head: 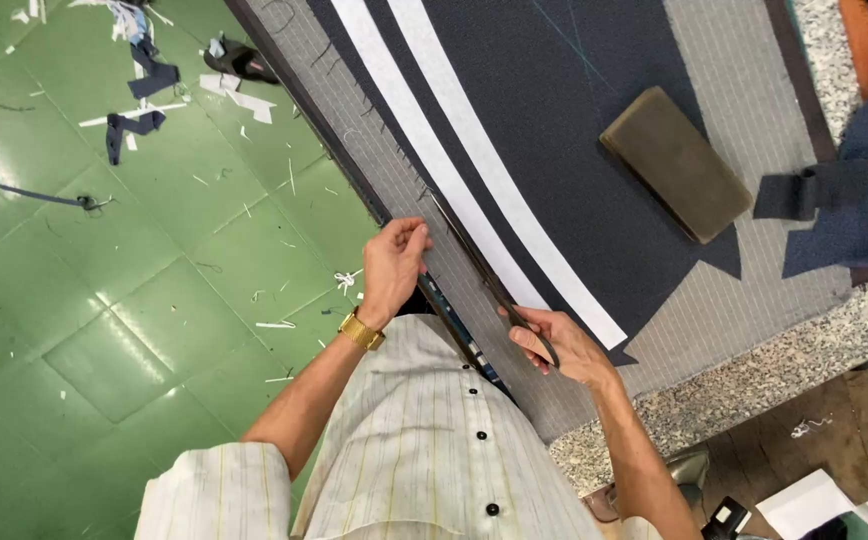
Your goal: The person uses shears to cut two long white strips from a dark fabric laid on a work table. They trim the edges, reposition the strips, and briefly use an iron to press one strip before continuing to trim the second strip.
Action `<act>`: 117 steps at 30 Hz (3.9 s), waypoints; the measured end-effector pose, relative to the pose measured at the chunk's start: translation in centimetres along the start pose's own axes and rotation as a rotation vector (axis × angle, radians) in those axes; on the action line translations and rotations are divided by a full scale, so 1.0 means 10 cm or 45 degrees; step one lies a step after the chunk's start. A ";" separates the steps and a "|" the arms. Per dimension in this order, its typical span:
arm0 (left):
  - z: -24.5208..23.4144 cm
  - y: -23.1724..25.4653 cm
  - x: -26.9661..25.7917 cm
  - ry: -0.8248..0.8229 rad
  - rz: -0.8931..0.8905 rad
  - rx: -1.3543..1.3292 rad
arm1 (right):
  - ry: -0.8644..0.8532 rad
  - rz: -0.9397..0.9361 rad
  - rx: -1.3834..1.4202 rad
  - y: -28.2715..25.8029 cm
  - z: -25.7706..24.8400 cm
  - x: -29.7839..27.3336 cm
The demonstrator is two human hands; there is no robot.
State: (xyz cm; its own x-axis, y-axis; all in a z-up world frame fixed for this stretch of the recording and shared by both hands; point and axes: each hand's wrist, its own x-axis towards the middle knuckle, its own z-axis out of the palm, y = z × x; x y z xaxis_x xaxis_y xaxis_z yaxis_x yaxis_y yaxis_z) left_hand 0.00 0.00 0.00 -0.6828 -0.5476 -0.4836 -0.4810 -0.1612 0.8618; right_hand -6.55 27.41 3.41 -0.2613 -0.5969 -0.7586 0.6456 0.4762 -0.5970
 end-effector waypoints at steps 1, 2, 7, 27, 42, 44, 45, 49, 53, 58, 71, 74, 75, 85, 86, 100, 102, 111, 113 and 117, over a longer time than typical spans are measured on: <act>0.01 0.01 0.05 0.000 -0.012 0.001 | -0.002 0.011 0.003 -0.05 0.01 0.02; 0.03 0.02 0.11 0.014 -0.004 0.018 | -0.017 0.016 0.039 -0.10 0.01 0.04; 0.01 0.11 0.26 0.047 -0.012 0.058 | -0.070 0.046 0.216 -0.21 0.04 -0.04; -0.01 0.50 0.52 -0.052 -0.182 0.119 | 0.024 0.080 0.150 -0.29 0.01 0.30; 0.05 0.29 0.64 -0.043 -0.144 0.029 | 0.080 0.133 0.079 -0.34 0.03 0.34; 0.05 0.32 0.64 -0.036 -0.146 0.025 | 0.084 0.139 0.077 -0.34 0.03 0.34; 0.06 0.33 0.64 -0.027 -0.151 0.025 | 0.084 0.147 0.078 -0.34 0.03 0.34; 0.06 0.31 0.64 -0.039 -0.109 0.024 | 0.091 0.151 0.025 -0.36 0.04 0.34; 0.05 0.33 0.63 -0.042 -0.098 0.028 | 0.086 0.144 -0.026 -0.42 0.07 0.33; 0.01 0.37 0.61 -0.041 -0.117 0.018 | 0.060 0.157 0.015 -0.50 0.12 0.23; 0.01 0.27 0.58 0.026 0.125 0.691 | 0.055 0.206 0.125 -0.37 0.09 0.11; 0.03 0.29 0.58 0.022 0.239 0.942 | 0.042 0.198 0.120 -0.38 0.10 0.11; 0.03 0.30 0.58 0.033 0.313 1.077 | 0.035 0.196 0.111 -0.39 0.10 0.11; 0.03 0.16 0.67 0.082 0.494 1.159 | 0.045 0.167 0.055 -0.33 0.15 0.20; 0.00 0.18 0.68 0.030 0.389 1.004 | 0.045 0.162 0.054 -0.35 0.16 0.22; -0.09 0.27 0.66 0.010 0.391 0.793 | 0.084 0.130 -0.047 -0.66 0.31 0.46; -0.08 0.26 0.66 0.009 0.398 0.804 | 0.084 0.129 -0.047 -0.68 0.31 0.48; -0.08 0.17 0.67 0.007 0.381 0.777 | 0.144 0.144 -0.053 -0.67 0.32 0.53; -0.06 0.17 0.68 0.016 0.386 0.782 | 0.152 0.155 -0.074 -0.72 0.32 0.51; -0.06 0.19 0.67 0.034 0.385 0.804 | 0.172 0.186 -0.123 -0.76 0.33 0.50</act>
State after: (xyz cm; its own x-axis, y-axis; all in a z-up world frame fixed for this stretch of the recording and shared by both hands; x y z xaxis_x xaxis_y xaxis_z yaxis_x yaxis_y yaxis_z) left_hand -5.20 -4.49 -1.49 -0.8272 -0.5147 -0.2255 -0.5051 0.5052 0.6998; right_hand -10.40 18.69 4.96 -0.2676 -0.4281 -0.8632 0.6138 0.6149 -0.4952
